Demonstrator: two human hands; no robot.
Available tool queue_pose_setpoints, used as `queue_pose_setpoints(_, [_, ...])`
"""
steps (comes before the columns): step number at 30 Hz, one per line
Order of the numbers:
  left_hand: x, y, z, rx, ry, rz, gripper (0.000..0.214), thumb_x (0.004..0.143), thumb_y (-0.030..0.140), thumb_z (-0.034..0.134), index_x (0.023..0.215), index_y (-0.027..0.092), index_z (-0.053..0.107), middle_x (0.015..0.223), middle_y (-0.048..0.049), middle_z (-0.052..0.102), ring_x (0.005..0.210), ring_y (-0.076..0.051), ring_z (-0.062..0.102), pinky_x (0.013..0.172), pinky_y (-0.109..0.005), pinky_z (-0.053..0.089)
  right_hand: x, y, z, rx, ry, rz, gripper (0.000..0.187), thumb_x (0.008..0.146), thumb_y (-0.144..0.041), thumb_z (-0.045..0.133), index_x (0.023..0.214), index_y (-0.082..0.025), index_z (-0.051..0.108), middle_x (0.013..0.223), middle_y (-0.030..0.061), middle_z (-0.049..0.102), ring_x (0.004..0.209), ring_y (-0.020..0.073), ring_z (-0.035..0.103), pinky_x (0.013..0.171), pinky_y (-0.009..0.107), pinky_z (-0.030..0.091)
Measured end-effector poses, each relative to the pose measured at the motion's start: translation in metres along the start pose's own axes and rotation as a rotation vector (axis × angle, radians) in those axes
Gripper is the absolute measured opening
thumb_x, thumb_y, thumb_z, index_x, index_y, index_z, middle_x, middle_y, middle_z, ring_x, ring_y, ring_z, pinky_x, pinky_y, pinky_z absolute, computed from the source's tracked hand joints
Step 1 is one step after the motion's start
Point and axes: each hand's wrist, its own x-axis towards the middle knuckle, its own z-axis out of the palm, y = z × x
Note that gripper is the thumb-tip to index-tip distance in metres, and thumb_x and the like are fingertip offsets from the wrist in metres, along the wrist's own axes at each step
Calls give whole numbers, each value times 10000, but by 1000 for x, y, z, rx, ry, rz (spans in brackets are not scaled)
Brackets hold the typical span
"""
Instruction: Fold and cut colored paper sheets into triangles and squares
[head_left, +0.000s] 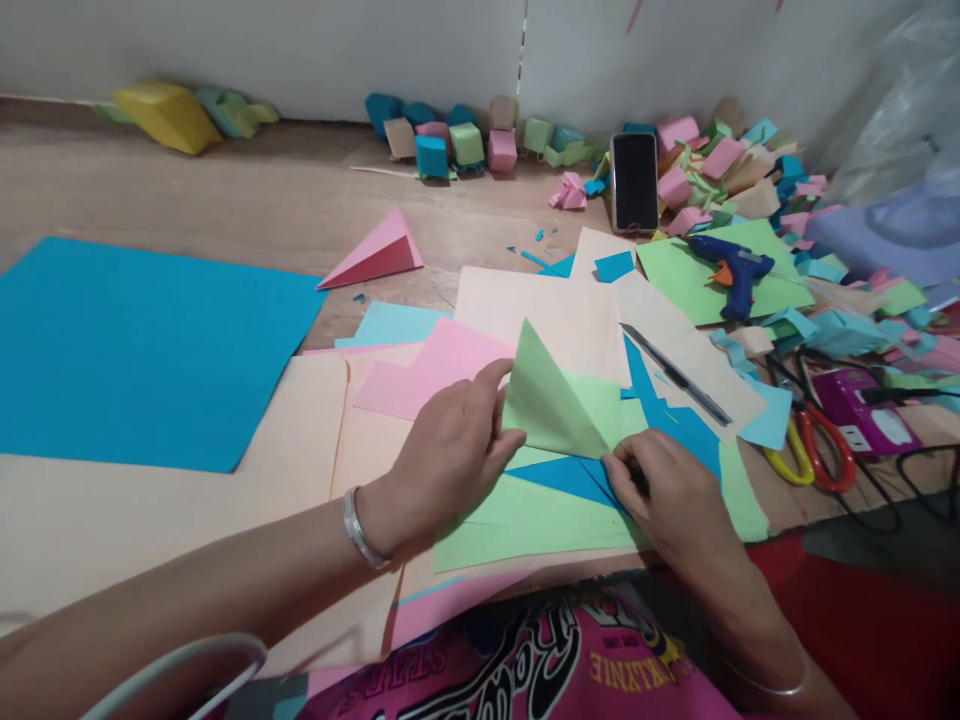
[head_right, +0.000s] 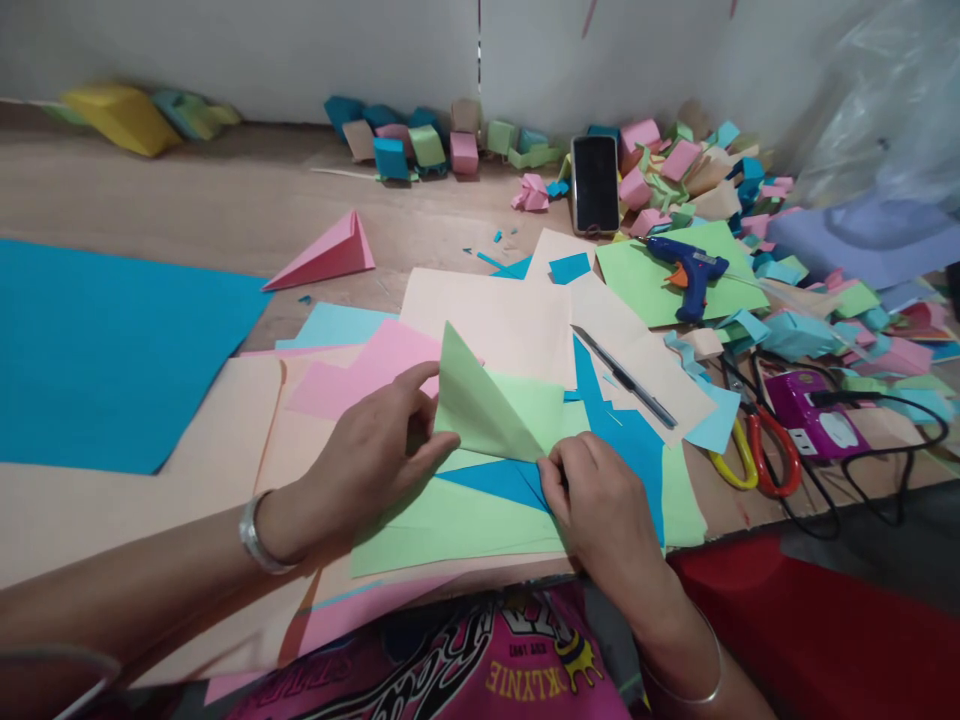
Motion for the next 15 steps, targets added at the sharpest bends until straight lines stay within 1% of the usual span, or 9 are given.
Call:
queue_pose_setpoints(2, [-1, 0, 2, 6, 59, 33, 644, 836, 171, 642, 1375, 76, 304, 734, 11, 580, 629, -149, 509, 574, -295, 396, 1, 1, -1, 6, -8, 20, 207, 938, -253, 517, 743, -213, 459, 689, -5, 503, 646, 139, 490, 586, 282, 332])
queue_pose_setpoints(4, [-2, 0, 2, 16, 88, 38, 634, 842, 167, 632, 1374, 90, 295, 720, 20, 575, 618, -140, 496, 571, -286, 383, 1, 2, -2, 9, -26, 42, 205, 933, -271, 528, 747, -215, 462, 683, -9, 502, 636, 138, 492, 568, 281, 322])
queue_pose_setpoints(5, [-2, 1, 2, 17, 90, 27, 593, 847, 166, 625, 1352, 102, 320, 718, 21, 574, 617, -137, 489, 572, -283, 378, 2, 2, -3, 7, -32, 59, 201, 929, -283, 538, 755, -215, 463, 673, -15, 493, 617, 135, 481, 555, 281, 317])
queue_pose_setpoints(7, [-1, 2, 1, 25, 73, 9, 423, 858, 178, 613, 1234, 126, 426, 724, 8, 570, 626, -136, 473, 576, -282, 366, 4, 1, -4, 18, -27, 61, 179, 927, -283, 547, 779, -212, 477, 673, -16, 487, 608, 134, 467, 548, 278, 321])
queue_pose_setpoints(8, [-1, 3, 0, 39, 55, 9, 306, 865, 193, 610, 1140, 139, 485, 737, -5, 568, 642, -142, 467, 582, -288, 364, 5, 0, -5, 26, -21, 30, 155, 933, -257, 537, 793, -206, 496, 692, -4, 501, 631, 139, 474, 562, 278, 335])
queue_pose_setpoints(10, [1, 3, -2, 84, 32, 35, 96, 883, 225, 600, 941, 157, 563, 773, -36, 559, 697, -164, 461, 610, -308, 367, 8, -5, -5, 45, -14, -98, 148, 946, -175, 490, 811, -192, 547, 759, 36, 548, 720, 161, 503, 624, 292, 375])
queue_pose_setpoints(11, [3, 3, -2, 106, 35, 61, 78, 896, 231, 587, 858, 163, 585, 791, -48, 552, 727, -175, 457, 628, -318, 369, 10, -8, -5, 53, -16, -173, 175, 950, -137, 467, 819, -184, 574, 805, 59, 576, 778, 176, 519, 664, 307, 392])
queue_pose_setpoints(13, [5, 3, -4, 115, 27, 169, 182, 930, 226, 544, 774, 174, 622, 834, -61, 549, 785, -187, 458, 675, -330, 383, 11, -13, -6, 62, -24, -281, 199, 950, -98, 457, 849, -167, 614, 878, 90, 619, 855, 196, 541, 721, 333, 416])
queue_pose_setpoints(15, [7, 1, -6, 112, -52, 342, 227, 972, 223, 485, 837, 190, 664, 858, -58, 561, 817, -182, 472, 718, -328, 398, 10, -16, -6, 71, -14, -338, 167, 947, -95, 478, 917, -141, 636, 936, 113, 646, 909, 210, 561, 754, 348, 437])
